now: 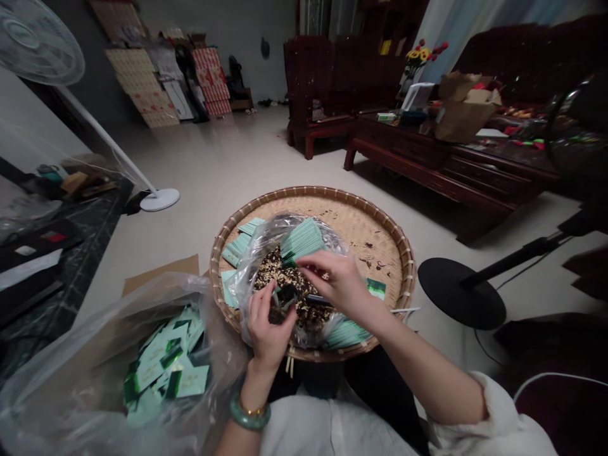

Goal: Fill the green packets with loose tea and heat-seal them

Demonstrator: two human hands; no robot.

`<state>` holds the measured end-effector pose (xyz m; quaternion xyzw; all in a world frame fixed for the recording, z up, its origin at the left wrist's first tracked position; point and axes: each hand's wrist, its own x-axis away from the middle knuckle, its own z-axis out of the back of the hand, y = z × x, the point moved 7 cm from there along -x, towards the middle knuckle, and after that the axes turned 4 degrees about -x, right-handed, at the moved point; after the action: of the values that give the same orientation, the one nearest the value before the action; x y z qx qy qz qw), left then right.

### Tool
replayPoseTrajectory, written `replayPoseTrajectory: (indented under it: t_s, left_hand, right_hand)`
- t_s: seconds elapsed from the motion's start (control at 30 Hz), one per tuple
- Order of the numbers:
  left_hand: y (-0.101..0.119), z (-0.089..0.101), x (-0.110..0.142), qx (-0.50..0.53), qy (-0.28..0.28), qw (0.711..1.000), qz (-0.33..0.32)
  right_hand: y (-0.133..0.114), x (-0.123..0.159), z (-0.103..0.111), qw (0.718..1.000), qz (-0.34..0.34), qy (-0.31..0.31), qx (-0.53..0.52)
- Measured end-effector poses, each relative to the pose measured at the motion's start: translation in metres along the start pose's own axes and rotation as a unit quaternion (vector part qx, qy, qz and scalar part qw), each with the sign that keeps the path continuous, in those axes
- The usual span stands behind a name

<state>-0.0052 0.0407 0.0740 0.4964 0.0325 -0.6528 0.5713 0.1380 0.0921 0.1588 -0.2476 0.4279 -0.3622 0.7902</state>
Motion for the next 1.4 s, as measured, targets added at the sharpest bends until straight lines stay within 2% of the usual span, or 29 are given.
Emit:
replayPoseTrajectory:
  t_s: [0.07, 0.17, 0.23, 0.3, 0.37, 0.43, 0.5, 0.57, 0.67, 0.73, 0.83, 0.9, 1.0, 1.07, 1.13, 1.23, 1.4]
  left_hand:
    - [-0.003, -0.003, 0.000, 0.013, -0.002, 1.000, 0.026]
    - [-0.006, -0.009, 0.001, 0.046, -0.022, 0.997, 0.058]
    - [-0.008, -0.012, 0.002, 0.072, -0.038, 0.993, 0.081]
    - [-0.012, -0.013, 0.003, 0.104, -0.058, 0.985, 0.127]
    - [-0.020, -0.016, 0.006, 0.157, -0.086, 0.963, 0.201]
    - [-0.029, -0.022, 0.012, 0.224, -0.115, 0.927, 0.277]
    - [-0.034, -0.026, 0.015, 0.264, -0.130, 0.900, 0.321]
    - [-0.036, -0.029, 0.016, 0.264, -0.132, 0.897, 0.330]
    - [-0.037, -0.031, 0.016, 0.266, -0.122, 0.893, 0.341]
    - [-0.038, -0.034, 0.017, 0.298, -0.119, 0.873, 0.366]
    - [-0.036, -0.038, 0.018, 0.356, -0.130, 0.835, 0.400]
    - [-0.034, -0.038, 0.017, 0.386, -0.130, 0.814, 0.414]
    - [-0.029, -0.037, 0.015, 0.422, -0.133, 0.792, 0.420]
    - [-0.024, -0.040, 0.016, 0.425, -0.174, 0.787, 0.412]
    - [-0.021, -0.043, 0.020, 0.403, -0.228, 0.787, 0.407]
    - [-0.020, -0.046, 0.026, 0.365, -0.283, 0.789, 0.406]
    - [-0.014, -0.047, 0.022, 0.346, -0.339, 0.786, 0.384]
  right_hand:
    - [-0.003, 0.002, 0.004, 1.000, 0.008, 0.014, 0.026]
    - [-0.006, 0.007, -0.009, 0.996, 0.029, -0.070, 0.036]
    - [-0.001, 0.009, -0.017, 0.992, 0.018, -0.121, 0.026]
    - [0.010, 0.008, -0.017, 0.992, -0.016, -0.128, 0.001]
    - [0.022, 0.005, -0.015, 0.991, -0.056, -0.118, -0.040]
    - [0.032, 0.005, -0.014, 0.986, -0.090, -0.118, -0.075]
    - [0.039, 0.008, -0.016, 0.982, -0.105, -0.128, -0.090]
    - [0.042, 0.012, -0.019, 0.982, -0.102, -0.138, -0.083]
    - [0.049, 0.016, -0.017, 0.986, -0.098, -0.118, -0.063]
    - [0.053, 0.017, -0.015, 0.988, -0.105, -0.100, -0.058]
    - [0.060, 0.018, -0.020, 0.982, -0.127, -0.112, -0.085]
    - [0.068, 0.020, -0.029, 0.968, -0.176, -0.119, -0.136]
    - [0.082, 0.025, -0.040, 0.926, -0.272, -0.093, -0.246]
    - [0.088, 0.028, -0.043, 0.898, -0.307, -0.064, -0.308]
    - [0.090, 0.030, -0.041, 0.883, -0.322, -0.044, -0.338]
    - [0.089, 0.031, -0.033, 0.881, -0.327, -0.047, -0.337]
    - [0.086, 0.031, -0.020, 0.887, -0.313, -0.090, -0.329]
